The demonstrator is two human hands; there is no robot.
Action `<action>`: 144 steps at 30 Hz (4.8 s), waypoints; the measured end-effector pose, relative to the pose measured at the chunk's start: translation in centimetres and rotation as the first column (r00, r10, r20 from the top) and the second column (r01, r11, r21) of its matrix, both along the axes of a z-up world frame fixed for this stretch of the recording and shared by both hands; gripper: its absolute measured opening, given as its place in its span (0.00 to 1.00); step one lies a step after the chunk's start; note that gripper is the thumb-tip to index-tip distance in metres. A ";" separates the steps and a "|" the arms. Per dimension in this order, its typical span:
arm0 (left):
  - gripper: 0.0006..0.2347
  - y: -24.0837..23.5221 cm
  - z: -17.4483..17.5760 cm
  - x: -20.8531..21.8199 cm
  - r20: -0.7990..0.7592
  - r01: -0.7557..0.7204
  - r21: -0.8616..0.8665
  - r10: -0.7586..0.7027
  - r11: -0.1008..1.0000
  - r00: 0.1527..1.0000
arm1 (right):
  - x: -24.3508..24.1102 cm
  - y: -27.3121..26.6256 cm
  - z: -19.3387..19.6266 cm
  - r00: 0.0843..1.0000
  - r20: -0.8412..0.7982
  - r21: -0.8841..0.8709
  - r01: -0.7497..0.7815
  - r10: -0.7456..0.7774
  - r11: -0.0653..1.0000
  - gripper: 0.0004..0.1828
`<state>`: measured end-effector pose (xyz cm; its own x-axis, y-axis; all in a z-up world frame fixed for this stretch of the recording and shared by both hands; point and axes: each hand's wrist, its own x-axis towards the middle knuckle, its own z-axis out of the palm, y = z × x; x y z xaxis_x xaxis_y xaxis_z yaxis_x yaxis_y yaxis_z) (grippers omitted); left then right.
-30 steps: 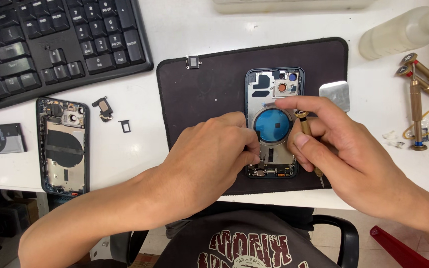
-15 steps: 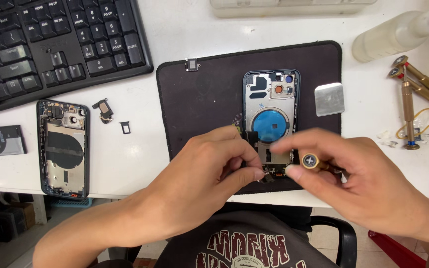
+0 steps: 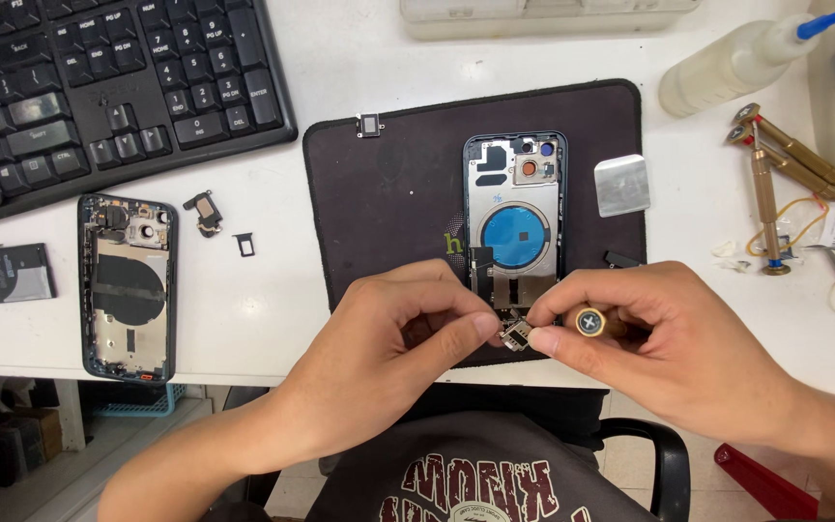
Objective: The person disassembles a smartphone on a workbench, using a screwdriver and tweezers to remove screws and internal components. They transfer parts between two phone frames and continue adjusting internal connectors and brackets.
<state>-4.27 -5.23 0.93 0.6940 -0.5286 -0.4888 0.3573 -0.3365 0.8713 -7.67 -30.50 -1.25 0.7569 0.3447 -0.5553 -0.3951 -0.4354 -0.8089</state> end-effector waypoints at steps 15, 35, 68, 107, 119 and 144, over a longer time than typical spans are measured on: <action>0.07 -1.0 -1.1 -1.0 0.137 -0.030 0.026 0.026 0.999 0.990 | 3.9 1.6 3.1 0.958 0.049 -0.226 -0.264 0.281 0.938 0.10; 0.08 1.5 -1.3 -3.0 0.543 -0.197 0.054 0.137 0.979 0.829 | 0.8 1.3 0.6 0.991 0.129 -0.280 0.064 -0.028 0.958 0.07; 0.06 -1.1 -0.4 2.7 0.214 0.194 0.354 -0.281 0.915 0.936 | 2.2 1.8 -1.6 0.637 0.707 -0.224 -0.211 0.308 0.951 0.15; 0.11 2.0 -4.3 -2.0 0.850 0.032 0.131 -0.129 0.991 0.512 | 3.8 3.9 0.1 0.941 0.304 -0.251 -0.068 0.145 0.966 0.13; 0.15 2.4 -4.5 -2.5 0.894 0.061 0.220 -0.227 0.974 0.386 | 3.0 4.2 -0.9 0.906 0.412 -0.215 -0.012 0.101 0.977 0.09; 0.12 2.4 -5.3 -2.8 0.914 0.043 0.246 -0.247 0.968 0.322 | 1.8 3.0 -2.8 0.653 0.712 -0.229 -0.133 0.259 0.964 0.16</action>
<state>-7.03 -2.87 -4.34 0.6632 -0.6633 0.3467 -0.7234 -0.4492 0.5243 -5.84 -27.48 -4.03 0.8622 0.4984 0.0909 0.4031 -0.5663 -0.7189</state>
